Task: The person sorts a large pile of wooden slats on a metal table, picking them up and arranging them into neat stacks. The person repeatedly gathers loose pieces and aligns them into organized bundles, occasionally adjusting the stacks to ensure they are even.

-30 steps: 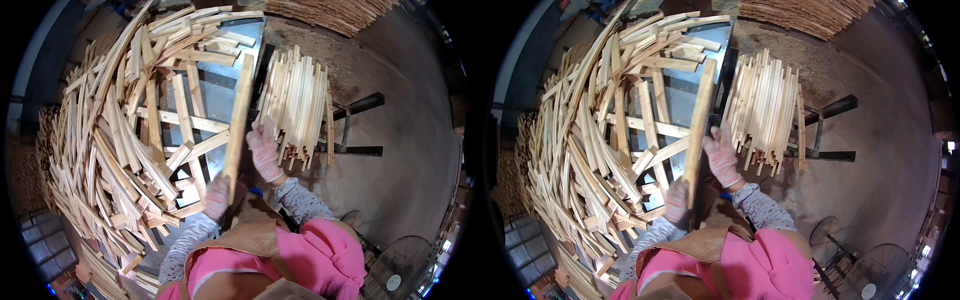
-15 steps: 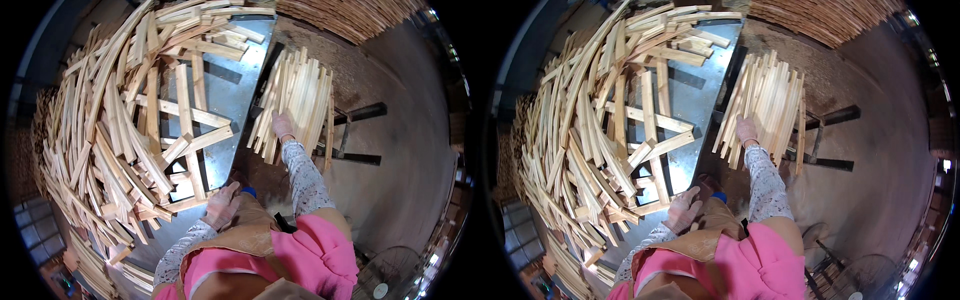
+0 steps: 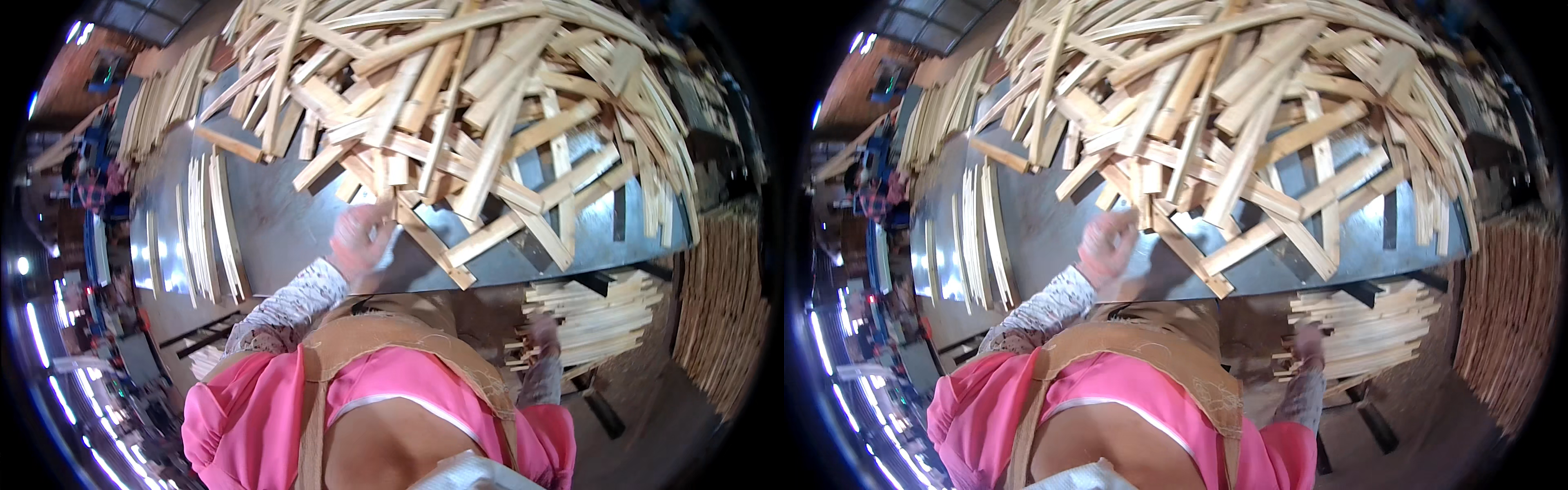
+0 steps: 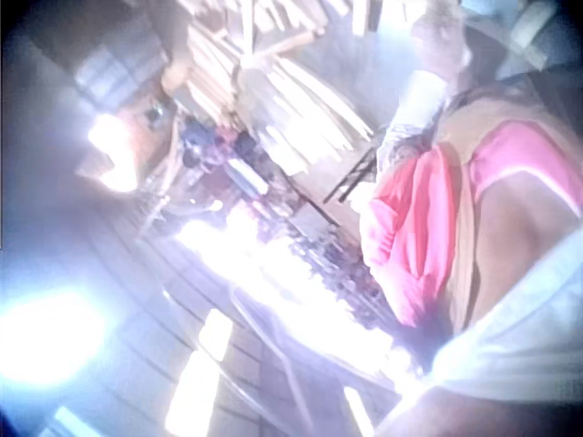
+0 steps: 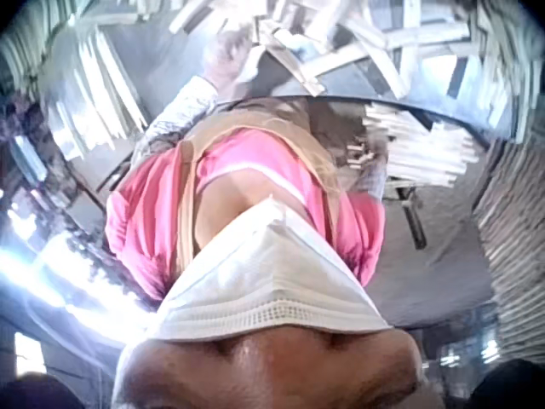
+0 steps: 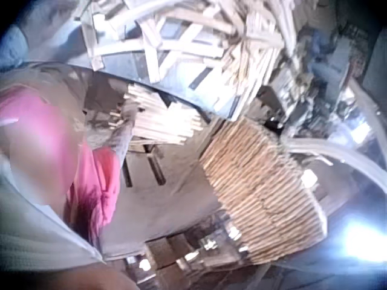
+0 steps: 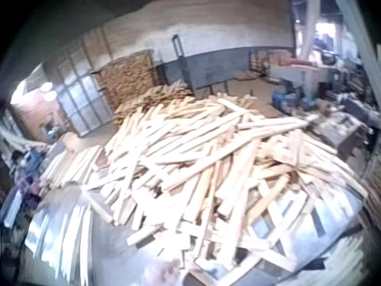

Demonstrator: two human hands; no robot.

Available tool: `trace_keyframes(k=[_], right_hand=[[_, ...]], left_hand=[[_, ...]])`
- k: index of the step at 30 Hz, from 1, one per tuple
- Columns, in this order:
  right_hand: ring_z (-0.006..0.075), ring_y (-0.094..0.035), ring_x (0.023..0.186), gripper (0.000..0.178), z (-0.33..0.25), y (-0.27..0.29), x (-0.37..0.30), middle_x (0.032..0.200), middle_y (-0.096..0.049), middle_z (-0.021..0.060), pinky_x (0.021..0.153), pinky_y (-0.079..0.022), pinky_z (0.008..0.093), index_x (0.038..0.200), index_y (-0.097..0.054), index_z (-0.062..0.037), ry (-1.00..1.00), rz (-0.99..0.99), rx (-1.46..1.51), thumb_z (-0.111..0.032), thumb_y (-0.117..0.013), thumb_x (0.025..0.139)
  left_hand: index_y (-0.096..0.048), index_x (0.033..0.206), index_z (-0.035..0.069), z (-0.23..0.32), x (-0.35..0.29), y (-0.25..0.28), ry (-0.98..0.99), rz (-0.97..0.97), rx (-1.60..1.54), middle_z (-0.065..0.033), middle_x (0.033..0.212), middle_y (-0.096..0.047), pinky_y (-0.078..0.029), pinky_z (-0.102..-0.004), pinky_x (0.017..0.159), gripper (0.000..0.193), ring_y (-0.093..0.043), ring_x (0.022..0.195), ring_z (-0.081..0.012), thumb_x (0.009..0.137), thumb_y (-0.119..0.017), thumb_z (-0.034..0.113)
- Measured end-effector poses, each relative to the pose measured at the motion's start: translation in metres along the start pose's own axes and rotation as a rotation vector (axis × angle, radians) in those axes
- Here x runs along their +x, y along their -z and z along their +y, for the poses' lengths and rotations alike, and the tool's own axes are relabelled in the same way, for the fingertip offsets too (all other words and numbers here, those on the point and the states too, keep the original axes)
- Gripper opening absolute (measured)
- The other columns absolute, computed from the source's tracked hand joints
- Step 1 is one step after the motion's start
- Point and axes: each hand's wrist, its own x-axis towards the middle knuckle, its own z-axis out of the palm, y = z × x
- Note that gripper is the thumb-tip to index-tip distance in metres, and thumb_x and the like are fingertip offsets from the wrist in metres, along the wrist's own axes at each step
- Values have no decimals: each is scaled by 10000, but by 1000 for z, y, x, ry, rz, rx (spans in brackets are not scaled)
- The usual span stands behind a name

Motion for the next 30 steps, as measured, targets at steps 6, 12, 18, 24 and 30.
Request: trace_keyframes(k=[6, 12, 18, 24, 30], right_hand=[[396, -731, 1058, 331, -156, 225, -23, 1167, -770, 208, 923, -581, 473, 1275, -748, -65, 779, 386, 483, -213, -720, 980], [283, -703, 1273, 632, -257, 491, 4, 1351, -723, 219, 1061, -545, 357, 1565, -491, -67, 28, 659, 1240, -269, -690, 1001], [455, -690, 1191, 659, -262, 527, 85, 1296, -712, 276, 1020, -539, 505, 1489, -530, -43, -481, 780, 715, -346, -700, 930], [428, -697, 1187, 641, -285, 452, 56, 1282, -714, 286, 1038, -542, 458, 1499, -537, -2, -211, 817, 1257, -268, -680, 934], [362, -721, 1073, 609, -345, 294, -7, 1204, -757, 227, 972, -551, 406, 1547, -512, 19, -521, 1119, 1102, -268, -621, 1022]], left_hand=[[-593, 1477, 53, -96, 122, 38, 4, 417, 395, -205, 1454, -606, -386, -502, 1200, 730, -554, 1373, -383, 943, -694, 541], [-577, 1504, 41, -47, 181, 60, 130, -133, 493, -235, 1460, -645, -381, -486, 1198, 896, -573, 1412, -376, 869, -683, 663], [-792, 1098, -8, -63, 135, 113, 253, -215, 436, -249, 1130, -783, -628, -471, 880, 443, -788, 1036, -355, 846, -762, 355], [-532, 1427, -30, -193, -32, 127, 346, -168, -146, -289, 1212, -681, -530, -429, 1029, 672, -693, 1145, -389, 853, -696, 278], [-600, 1340, -43, -273, -196, 106, 202, -101, -612, -183, 1107, -702, -543, -382, 941, 567, -685, 994, -283, 867, -736, 238]])
